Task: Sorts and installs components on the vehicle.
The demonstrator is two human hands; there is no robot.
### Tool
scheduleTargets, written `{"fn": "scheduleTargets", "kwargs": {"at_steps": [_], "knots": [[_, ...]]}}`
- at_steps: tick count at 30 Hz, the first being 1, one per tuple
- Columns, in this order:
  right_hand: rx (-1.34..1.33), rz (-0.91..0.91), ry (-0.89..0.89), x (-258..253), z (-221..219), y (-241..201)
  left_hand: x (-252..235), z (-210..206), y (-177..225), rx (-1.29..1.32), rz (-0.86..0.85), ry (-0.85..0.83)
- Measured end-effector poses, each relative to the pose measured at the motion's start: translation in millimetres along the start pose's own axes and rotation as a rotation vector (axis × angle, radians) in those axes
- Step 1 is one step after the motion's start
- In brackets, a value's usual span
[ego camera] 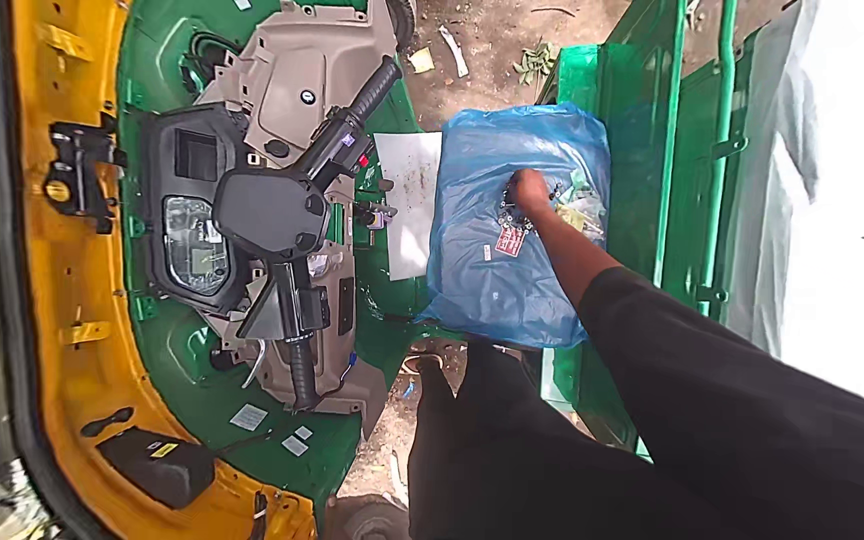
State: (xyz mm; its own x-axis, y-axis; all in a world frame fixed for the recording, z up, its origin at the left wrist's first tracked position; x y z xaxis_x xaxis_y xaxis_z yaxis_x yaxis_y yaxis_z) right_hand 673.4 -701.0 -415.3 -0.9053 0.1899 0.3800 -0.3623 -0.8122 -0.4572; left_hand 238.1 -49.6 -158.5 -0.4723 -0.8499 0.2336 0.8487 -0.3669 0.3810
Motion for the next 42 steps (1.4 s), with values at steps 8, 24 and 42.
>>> {"fn": "scheduleTargets", "kwargs": {"at_steps": [8, 24, 42], "knots": [[-0.152, 0.132, 0.087, 71.6, 15.0, -54.3, 35.6, -29.7, -24.0, -0.529, 0.103, -0.363], [-0.554, 1.219, -0.579, 457.4, -38.5, -363.7, 79.9, -13.6, 126.9, 0.746, -0.004, -0.739], [-0.842, 1.312, -0.15, 459.6, 15.2, -386.3, 82.2, -21.9, 131.5, 0.981, 0.151, -0.925]]}}
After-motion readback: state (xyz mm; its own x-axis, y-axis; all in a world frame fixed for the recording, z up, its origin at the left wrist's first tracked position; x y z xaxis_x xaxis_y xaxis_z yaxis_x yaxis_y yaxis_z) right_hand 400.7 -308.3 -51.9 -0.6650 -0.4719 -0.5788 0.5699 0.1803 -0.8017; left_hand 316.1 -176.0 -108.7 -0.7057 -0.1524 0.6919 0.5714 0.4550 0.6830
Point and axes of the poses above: each hand's wrist, its own x-axis away from the middle knuckle, its own z-axis out of the back of the hand, y = z × x, the point moved 10 cm from there along -x, towards the middle knuckle, and after that the axes turned 15 degrees about z, right-handed, at the moved point
